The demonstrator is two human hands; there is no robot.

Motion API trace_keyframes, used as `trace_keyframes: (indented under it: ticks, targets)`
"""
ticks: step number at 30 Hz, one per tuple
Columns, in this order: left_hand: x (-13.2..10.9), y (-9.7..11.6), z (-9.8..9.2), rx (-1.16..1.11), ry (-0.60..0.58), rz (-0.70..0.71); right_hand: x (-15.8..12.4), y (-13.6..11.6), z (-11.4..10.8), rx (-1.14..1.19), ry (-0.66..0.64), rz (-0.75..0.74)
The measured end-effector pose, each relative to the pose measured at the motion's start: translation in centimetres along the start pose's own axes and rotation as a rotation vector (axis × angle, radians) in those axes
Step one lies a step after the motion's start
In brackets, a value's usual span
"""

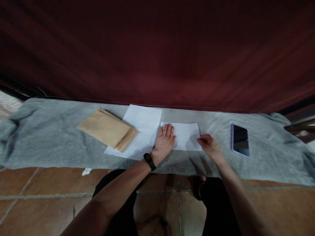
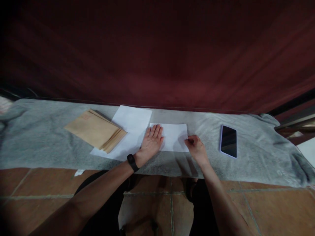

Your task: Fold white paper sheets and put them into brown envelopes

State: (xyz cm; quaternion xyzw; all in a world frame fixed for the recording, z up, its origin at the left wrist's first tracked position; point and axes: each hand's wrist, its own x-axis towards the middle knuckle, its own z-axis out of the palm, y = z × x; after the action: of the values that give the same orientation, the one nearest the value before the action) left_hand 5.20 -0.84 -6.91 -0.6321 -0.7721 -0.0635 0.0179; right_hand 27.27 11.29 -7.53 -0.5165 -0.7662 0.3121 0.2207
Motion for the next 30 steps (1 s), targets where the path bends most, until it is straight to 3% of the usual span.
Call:
trace_keyframes:
  ticks: [4, 11, 18, 21, 24, 27, 30]
  targets:
    - [0.0, 0.2, -0.1, 0.015, -0.006, 0.012, 0.3, 0.1, 0.0, 0.123, -0.022, 0.085]
    - [0.1, -0.1, -0.2, -0.024, 0.008, 0.036, 0.1, -1.2, -0.2, 0.302, -0.207, 0.211]
    - [-0.2, 1.4, 0.7, -0.114, 0.061, 0.126, -0.4, -1.7, -0.7, 0.275, -0.254, 0.225]
    - [-0.4, 2.2, 1.0, -0.113, 0.055, 0.144, -0.4, -1.3, -1.3, 0.154, -0.282, 0.203]
    - [-0.6, 2.4, 1.2, -0.11, 0.065, 0.147, -0.6, -1.3, -1.5, -0.087, -0.094, 0.111]
    - [-0.4, 2.4, 1.2, -0.118, 0.084, 0.138, -0.8, -2.4, -0.5, -0.185, 0.117, -0.114]
    - [0.0, 2.2, 1.4, -0.12, 0.109, 0.155, -1.4, -4.2, 1.8, -0.092, 0.056, -0.397]
